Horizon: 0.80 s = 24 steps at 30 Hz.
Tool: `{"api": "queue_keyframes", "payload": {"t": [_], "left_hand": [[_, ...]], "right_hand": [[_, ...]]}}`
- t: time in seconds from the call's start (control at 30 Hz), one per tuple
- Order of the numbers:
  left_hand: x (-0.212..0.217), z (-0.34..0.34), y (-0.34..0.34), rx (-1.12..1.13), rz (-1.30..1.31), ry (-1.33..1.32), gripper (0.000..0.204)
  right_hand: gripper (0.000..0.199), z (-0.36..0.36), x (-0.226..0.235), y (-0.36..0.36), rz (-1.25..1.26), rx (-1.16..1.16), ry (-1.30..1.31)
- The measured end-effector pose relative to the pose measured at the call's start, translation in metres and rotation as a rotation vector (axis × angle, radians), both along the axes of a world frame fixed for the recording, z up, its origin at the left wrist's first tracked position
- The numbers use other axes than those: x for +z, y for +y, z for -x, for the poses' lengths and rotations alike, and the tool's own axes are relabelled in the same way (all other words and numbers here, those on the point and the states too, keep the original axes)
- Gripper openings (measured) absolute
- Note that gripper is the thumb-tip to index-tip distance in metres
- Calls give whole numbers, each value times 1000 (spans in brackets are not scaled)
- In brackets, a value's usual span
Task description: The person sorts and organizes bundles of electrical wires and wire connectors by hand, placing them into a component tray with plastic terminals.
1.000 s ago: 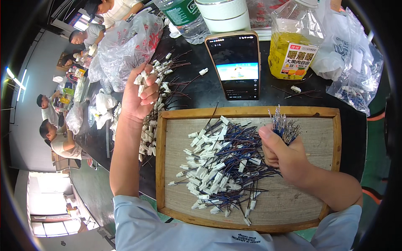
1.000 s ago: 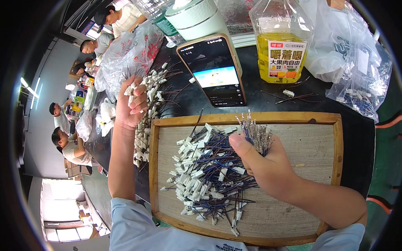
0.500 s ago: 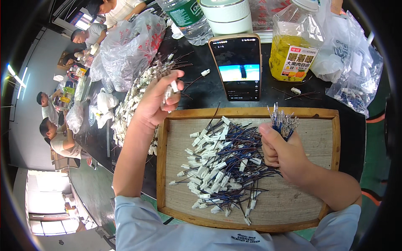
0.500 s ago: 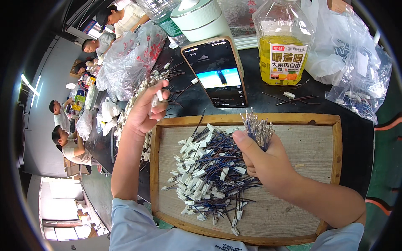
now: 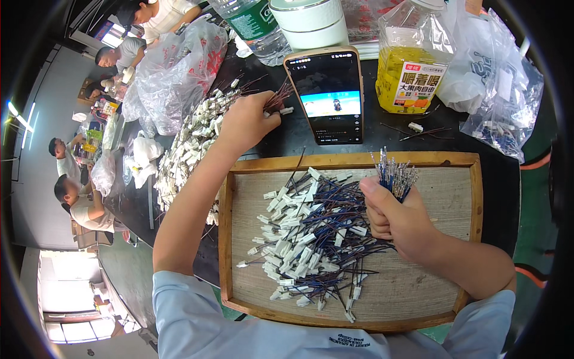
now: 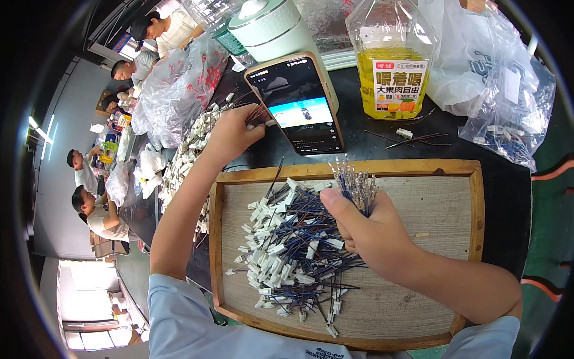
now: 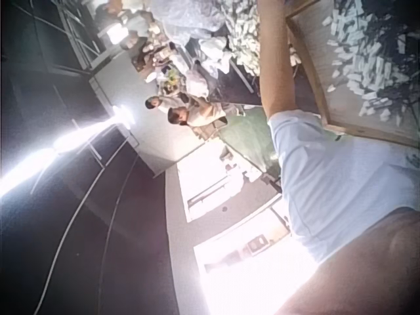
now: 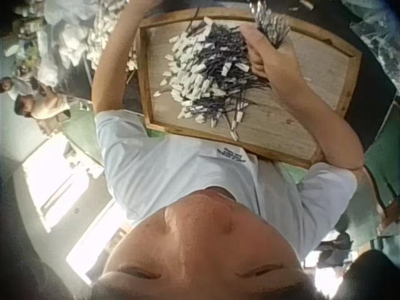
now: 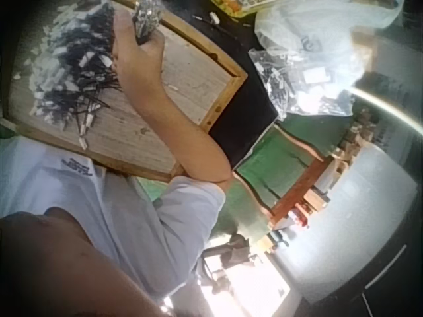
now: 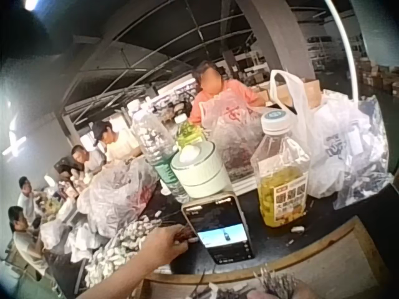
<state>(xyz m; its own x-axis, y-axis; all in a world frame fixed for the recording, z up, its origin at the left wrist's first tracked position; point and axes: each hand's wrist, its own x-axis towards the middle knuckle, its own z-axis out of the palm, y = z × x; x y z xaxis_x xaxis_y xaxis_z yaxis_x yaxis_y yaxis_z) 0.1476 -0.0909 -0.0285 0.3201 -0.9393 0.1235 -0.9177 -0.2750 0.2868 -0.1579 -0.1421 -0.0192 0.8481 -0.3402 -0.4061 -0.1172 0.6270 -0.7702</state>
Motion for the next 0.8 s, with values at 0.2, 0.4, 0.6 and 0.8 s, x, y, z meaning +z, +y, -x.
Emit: {"api": "queue_keyframes", "payload": {"t": [0.2, 0.4, 0.6, 0.8], "left_hand": [[11, -4, 6, -36, -2, -1, 17], [26, -10, 8, 115, 49, 134, 24], [23, 5, -1, 98, -262, 39, 41], [6, 8, -19, 205, -289, -58, 55]], "right_hand": [[39, -1, 2, 1, 13, 0, 0], [38, 0, 1, 1, 17, 2, 7], [37, 0, 1, 2, -2, -1, 14], [36, 1, 3, 2, 6, -6, -12]]}}
